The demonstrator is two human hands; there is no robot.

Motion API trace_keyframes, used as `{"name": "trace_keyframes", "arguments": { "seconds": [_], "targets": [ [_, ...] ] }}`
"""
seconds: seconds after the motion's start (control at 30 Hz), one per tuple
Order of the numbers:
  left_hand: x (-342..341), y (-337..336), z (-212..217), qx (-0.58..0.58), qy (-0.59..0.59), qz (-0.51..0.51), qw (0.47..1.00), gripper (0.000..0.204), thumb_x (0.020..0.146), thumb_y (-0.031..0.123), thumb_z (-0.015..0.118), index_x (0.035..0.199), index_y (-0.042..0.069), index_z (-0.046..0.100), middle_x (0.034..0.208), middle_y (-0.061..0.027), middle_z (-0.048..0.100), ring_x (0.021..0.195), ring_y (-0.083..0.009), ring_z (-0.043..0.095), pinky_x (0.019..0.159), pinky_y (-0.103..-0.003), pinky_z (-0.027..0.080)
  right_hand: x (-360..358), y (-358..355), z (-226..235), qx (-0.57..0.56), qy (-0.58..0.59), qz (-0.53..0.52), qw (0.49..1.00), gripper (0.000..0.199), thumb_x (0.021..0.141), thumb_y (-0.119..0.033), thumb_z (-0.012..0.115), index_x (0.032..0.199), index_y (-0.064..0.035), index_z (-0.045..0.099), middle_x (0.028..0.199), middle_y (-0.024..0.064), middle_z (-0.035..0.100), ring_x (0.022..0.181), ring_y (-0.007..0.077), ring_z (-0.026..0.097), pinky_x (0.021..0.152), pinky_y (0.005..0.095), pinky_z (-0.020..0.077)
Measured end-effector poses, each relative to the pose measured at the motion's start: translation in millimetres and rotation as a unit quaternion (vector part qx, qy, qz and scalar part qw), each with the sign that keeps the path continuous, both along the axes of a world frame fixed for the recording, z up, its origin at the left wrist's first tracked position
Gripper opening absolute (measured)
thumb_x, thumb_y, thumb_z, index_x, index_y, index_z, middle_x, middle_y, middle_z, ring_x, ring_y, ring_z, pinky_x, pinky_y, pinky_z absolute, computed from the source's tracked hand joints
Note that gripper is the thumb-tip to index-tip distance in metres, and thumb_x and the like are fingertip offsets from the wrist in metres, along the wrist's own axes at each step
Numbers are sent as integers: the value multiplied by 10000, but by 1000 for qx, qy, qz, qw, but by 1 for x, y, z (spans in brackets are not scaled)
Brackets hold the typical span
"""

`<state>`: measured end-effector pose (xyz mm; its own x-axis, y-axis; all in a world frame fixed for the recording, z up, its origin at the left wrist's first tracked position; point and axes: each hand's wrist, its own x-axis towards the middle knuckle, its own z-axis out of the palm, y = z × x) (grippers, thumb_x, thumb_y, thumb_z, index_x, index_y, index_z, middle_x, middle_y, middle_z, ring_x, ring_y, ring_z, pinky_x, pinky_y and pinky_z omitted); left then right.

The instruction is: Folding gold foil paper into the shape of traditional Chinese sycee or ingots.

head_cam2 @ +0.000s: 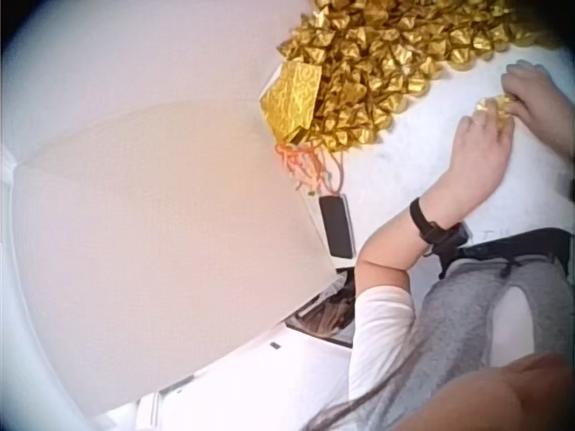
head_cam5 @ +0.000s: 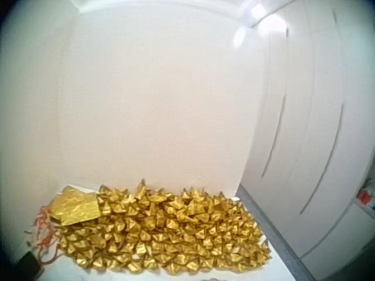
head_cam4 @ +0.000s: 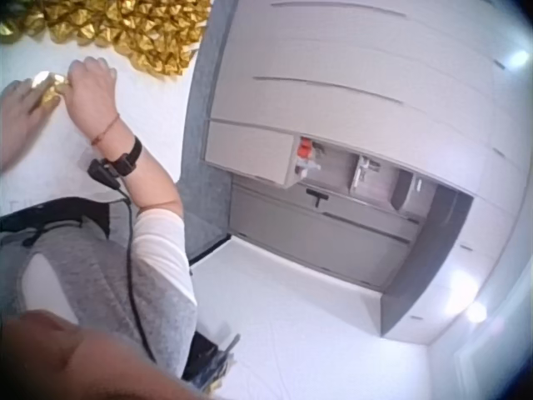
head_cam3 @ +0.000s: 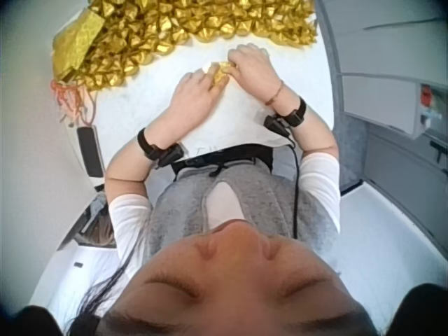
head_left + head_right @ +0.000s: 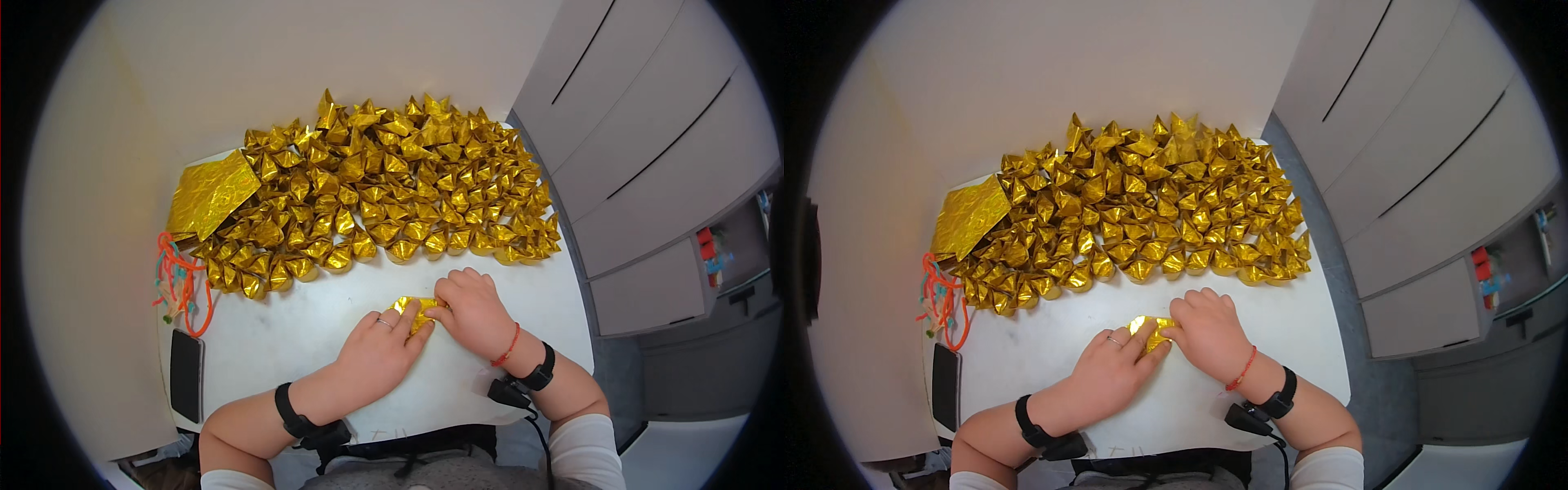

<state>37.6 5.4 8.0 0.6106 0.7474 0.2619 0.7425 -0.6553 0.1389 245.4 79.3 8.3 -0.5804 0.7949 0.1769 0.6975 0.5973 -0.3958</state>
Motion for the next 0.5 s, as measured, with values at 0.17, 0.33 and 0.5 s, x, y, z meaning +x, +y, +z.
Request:
{"name": "trace_keyframes", "arguments": {
  "seconds": [0.17, 0.33, 0.5],
  "targets": [
    [-2, -5, 1, -10, 6, 0, 1000, 463, 822, 139, 625, 1270, 38, 690, 1357, -225, 619, 982, -310, 641, 874, -421, 537, 2, 2, -2, -14, -36, -6, 999, 215, 841, -296, 768, 868, -128, 637, 882, 44, 597, 917, 279, 571, 766, 441, 392],
    [-6, -9, 1, -9, 16, -9, 1000, 441, 812, 137, 633, 1226, 3, 704, 1319, -234, 640, 967, -313, 650, 849, -420, 553, -2, 1, -1, -21, -21, -8, 1000, 230, 835, -266, 794, 837, -138, 603, 873, 38, 587, 902, 275, 558, 796, 415, 392],
    [-4, -14, -1, 14, 41, -24, 999, 425, 817, 124, 645, 1196, -62, 691, 1290, -263, 646, 975, -327, 664, 833, -417, 577, -1, 1, 0, -19, -33, -13, 999, 228, 839, -298, 786, 846, -139, 623, 876, 30, 599, 916, 270, 571, 786, 434, 398]
  ]
}}
